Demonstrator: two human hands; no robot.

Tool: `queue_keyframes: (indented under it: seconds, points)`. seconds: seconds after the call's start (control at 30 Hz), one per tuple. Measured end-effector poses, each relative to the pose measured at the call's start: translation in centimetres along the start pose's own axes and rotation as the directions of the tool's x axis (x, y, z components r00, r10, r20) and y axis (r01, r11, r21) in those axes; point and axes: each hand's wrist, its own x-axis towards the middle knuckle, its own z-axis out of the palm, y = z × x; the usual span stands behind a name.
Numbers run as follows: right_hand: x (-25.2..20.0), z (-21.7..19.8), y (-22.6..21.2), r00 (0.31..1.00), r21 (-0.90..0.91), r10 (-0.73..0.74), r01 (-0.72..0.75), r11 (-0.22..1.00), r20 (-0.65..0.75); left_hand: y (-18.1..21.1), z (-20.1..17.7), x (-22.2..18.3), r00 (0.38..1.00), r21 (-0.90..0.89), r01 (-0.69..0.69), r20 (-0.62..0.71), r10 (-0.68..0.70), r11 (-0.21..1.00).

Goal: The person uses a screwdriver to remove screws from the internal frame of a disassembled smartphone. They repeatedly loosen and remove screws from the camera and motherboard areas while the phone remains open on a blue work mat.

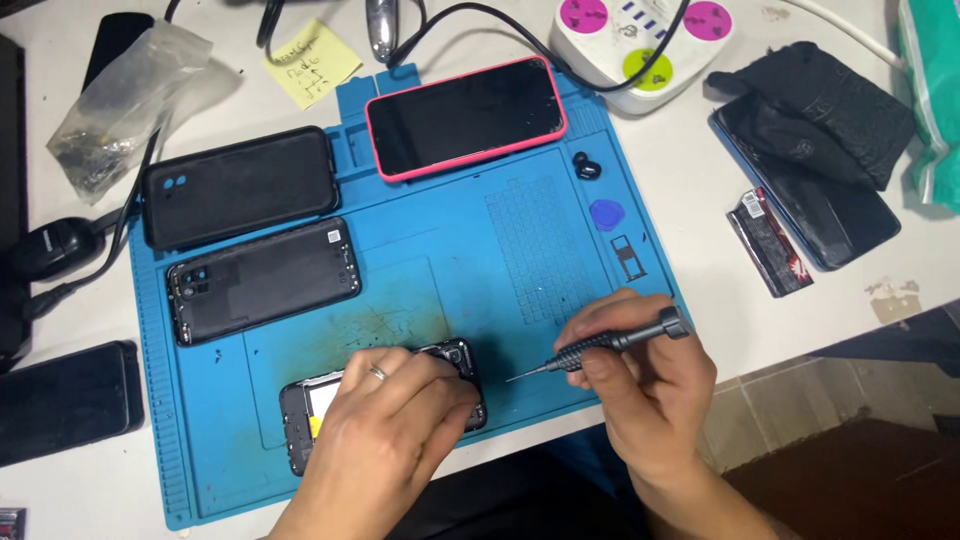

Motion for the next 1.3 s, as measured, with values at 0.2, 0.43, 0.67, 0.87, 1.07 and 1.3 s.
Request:
queue_keyframes:
  seconds: [0.2,0.43,0.67,0.87,1.07,1.3]
  points:
    - [-0.2,-0.2,0.3,1.000,0.009,-0.013,0.013,1.000,-0.001,-0.1,0.1,-0.2,0.999,0.098,-0.036,0.029,0.033,0.995]
    - [-0.2,-0.2,0.4,1.000,0.018,-0.014,0.014,1.000,-0.008,0.0,-0.1,-0.3,0.999,0.050,-0.034,-0.003,0.034,0.998]
    - [-0.1,-0.2,0.3,1.000,0.012,0.000,0.000,1.000,0.001,0.0,-0.4,-0.8,0.999,0.058,-0.031,-0.031,0.033,0.998]
    - [-0.1,0.0,0.1,1.000,0.036,0.025,-0.025,0.999,-0.002,0.3,-0.5,-1.5,0.997,0.122,-0.061,-0.038,0.066,0.991]
    - [-0.4,0.0,0.4,1.000,0.022,0.025,-0.024,0.999,-0.017,0.3,-0.7,-2.2,0.992,0.181,-0.125,0.026,0.122,0.975]
    - [-0.1,0.1,0.0,0.999,0.005,0.039,-0.039,0.999,-0.011,0.6,-1.1,-2.5,0.971,0.302,-0.234,0.127,0.204,0.924]
